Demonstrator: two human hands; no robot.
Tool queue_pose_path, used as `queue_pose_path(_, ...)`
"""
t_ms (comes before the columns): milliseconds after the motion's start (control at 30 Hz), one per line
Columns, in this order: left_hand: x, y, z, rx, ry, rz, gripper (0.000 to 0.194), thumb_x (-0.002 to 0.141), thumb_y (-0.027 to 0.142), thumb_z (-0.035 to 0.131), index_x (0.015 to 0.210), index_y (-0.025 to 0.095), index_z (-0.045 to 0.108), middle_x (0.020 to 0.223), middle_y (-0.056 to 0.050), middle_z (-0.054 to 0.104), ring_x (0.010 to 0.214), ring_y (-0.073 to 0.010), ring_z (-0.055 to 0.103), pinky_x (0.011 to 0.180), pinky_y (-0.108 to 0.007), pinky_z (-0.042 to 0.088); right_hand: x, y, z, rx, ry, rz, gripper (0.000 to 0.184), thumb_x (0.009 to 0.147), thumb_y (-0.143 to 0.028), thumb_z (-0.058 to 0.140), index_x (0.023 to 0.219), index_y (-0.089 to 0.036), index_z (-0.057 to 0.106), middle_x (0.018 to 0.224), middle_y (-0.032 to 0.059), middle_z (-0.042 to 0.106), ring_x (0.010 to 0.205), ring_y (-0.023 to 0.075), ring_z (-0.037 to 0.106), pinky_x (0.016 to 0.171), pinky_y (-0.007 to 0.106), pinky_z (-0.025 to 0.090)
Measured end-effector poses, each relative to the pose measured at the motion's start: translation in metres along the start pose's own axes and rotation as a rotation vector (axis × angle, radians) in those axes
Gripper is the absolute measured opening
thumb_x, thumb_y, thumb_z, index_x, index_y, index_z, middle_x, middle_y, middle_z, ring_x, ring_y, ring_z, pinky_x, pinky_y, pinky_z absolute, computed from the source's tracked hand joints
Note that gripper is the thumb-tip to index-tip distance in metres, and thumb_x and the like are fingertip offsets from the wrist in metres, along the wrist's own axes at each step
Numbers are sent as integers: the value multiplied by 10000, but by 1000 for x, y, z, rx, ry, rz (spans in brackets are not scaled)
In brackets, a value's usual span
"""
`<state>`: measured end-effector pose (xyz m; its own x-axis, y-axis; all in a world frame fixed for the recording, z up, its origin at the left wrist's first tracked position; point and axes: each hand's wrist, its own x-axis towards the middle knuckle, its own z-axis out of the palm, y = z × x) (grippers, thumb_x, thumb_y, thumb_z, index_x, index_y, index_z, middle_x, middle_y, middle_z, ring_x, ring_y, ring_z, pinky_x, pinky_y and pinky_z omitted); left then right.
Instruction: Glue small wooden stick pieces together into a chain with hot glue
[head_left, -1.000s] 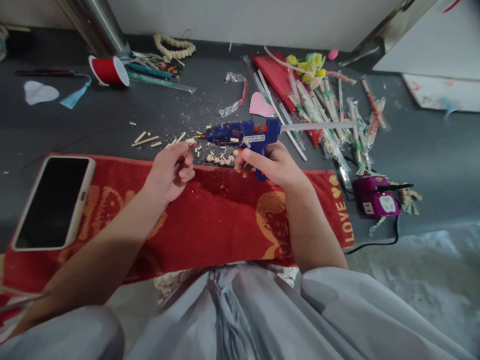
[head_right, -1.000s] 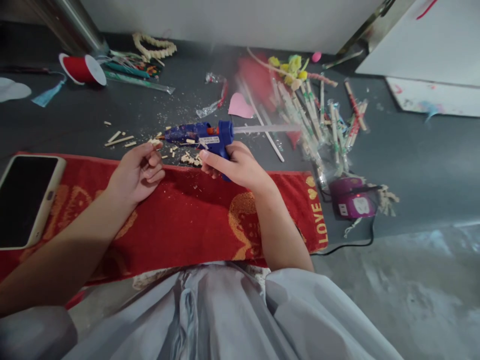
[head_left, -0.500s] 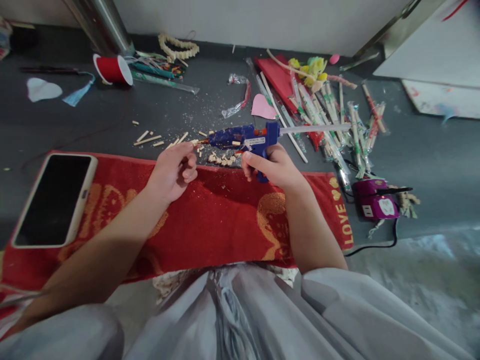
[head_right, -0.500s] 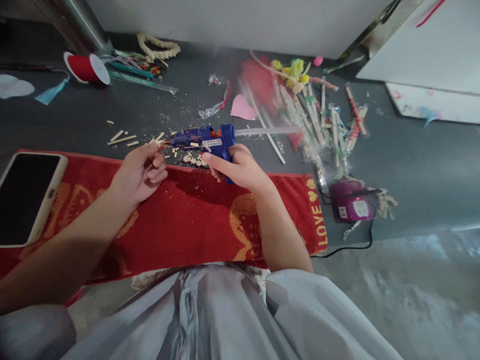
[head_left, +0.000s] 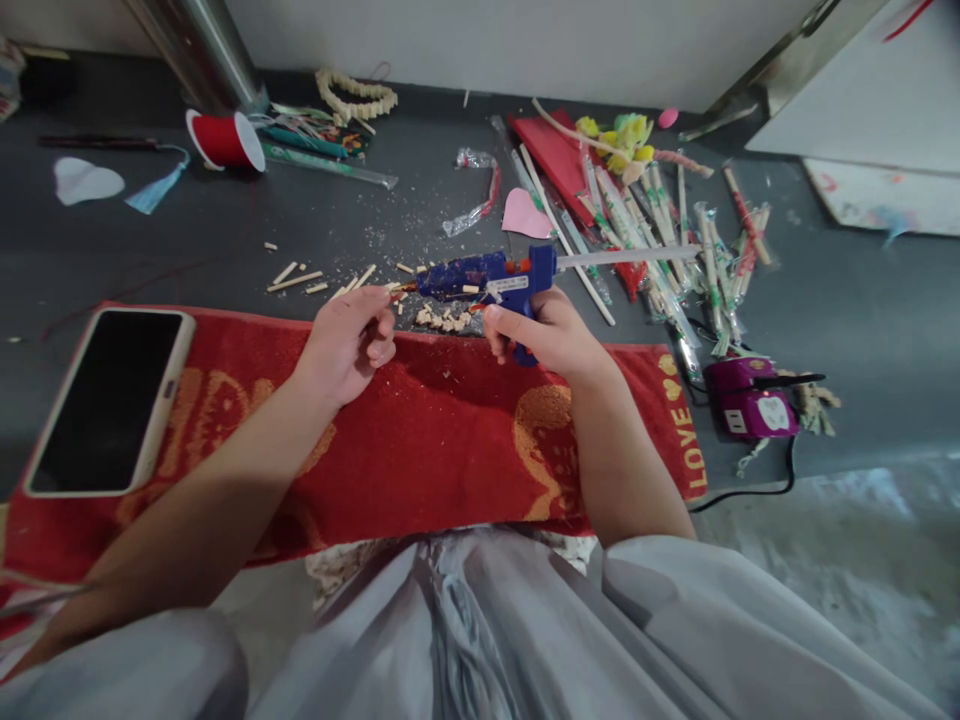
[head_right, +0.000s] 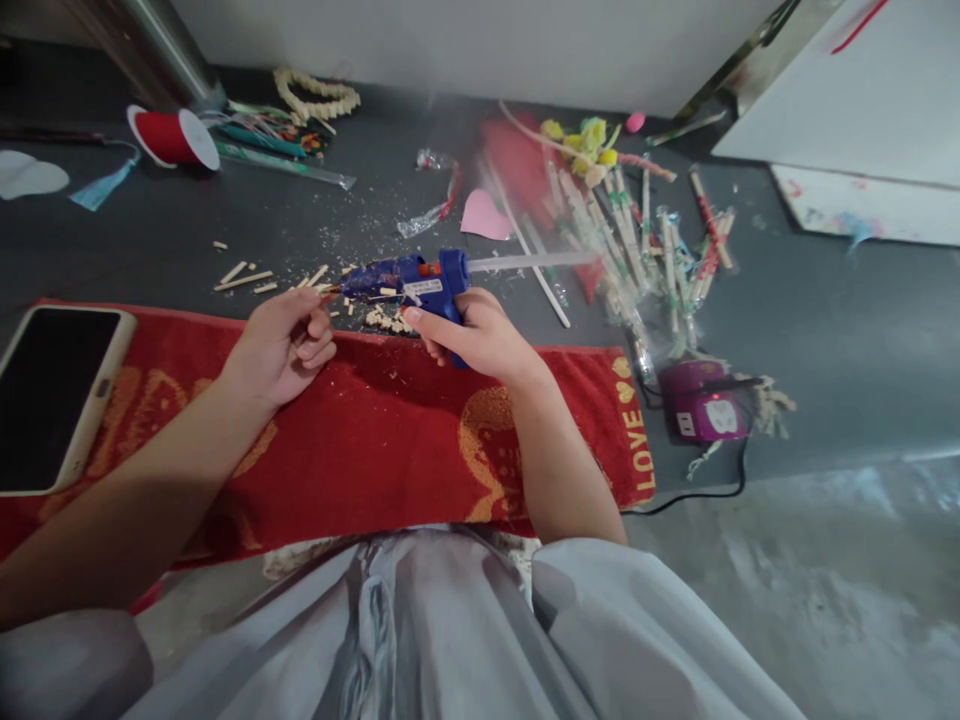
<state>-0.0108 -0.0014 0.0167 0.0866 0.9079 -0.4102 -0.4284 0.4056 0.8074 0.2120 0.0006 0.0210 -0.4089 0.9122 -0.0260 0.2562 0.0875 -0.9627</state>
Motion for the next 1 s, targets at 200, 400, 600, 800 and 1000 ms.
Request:
queue_pose_path(200, 0, -1, 0, 16, 2, 3, 275, 834, 186, 670, 634, 179, 481, 467, 64, 484, 309, -12, 341, 330, -154, 233, -1, -1, -1, -19, 21, 30, 447, 874, -557, 610, 636, -179, 580, 517, -26, 591, 487, 81, 565, 572, 232, 467)
queue_pose_path(400, 0, 0, 0, 2, 3, 7, 240, 860, 152, 614, 650, 172, 501, 465, 62, 486, 305, -15, 338, 330, -154, 229, -2, -1, -2, -32, 27, 42, 464, 862, -574, 617, 623, -179, 576, 521, -23, 590, 484, 79, 557, 581, 236, 471)
queue_pose_path(600, 0, -1, 0, 3, -4, 1, 178, 831, 175, 653, 692, 169, 541, 469, 64, 495, 311, -15, 342, 330, -149, 234, -1, -1, -3, -31, 25, 33, 461, 876, -549, 613, 607, -177, 579, 526, -19, 592, 479, 86, 564, 571, 245, 468)
queue_pose_path(800, 2, -2, -2, -13, -27, 25, 157, 850, 123, 555, 695, 147, 559, 470, 54, 500, 312, -21, 344, 324, -145, 240, -1, 1, -5, -45, 21, 39, 470, 882, -564, 594, 613, -178, 578, 509, -30, 588, 476, 76, 557, 575, 230, 467)
queue_pose_path(1000, -1, 0, 1, 0, 18, -9, 174, 850, 144, 598, 686, 162, 543, 468, 61, 485, 312, -18, 339, 329, -153, 220, -1, 2, -4, -32, 28, 34, 449, 874, -555, 613, 626, -183, 573, 502, -37, 585, 464, 75, 557, 569, 229, 464)
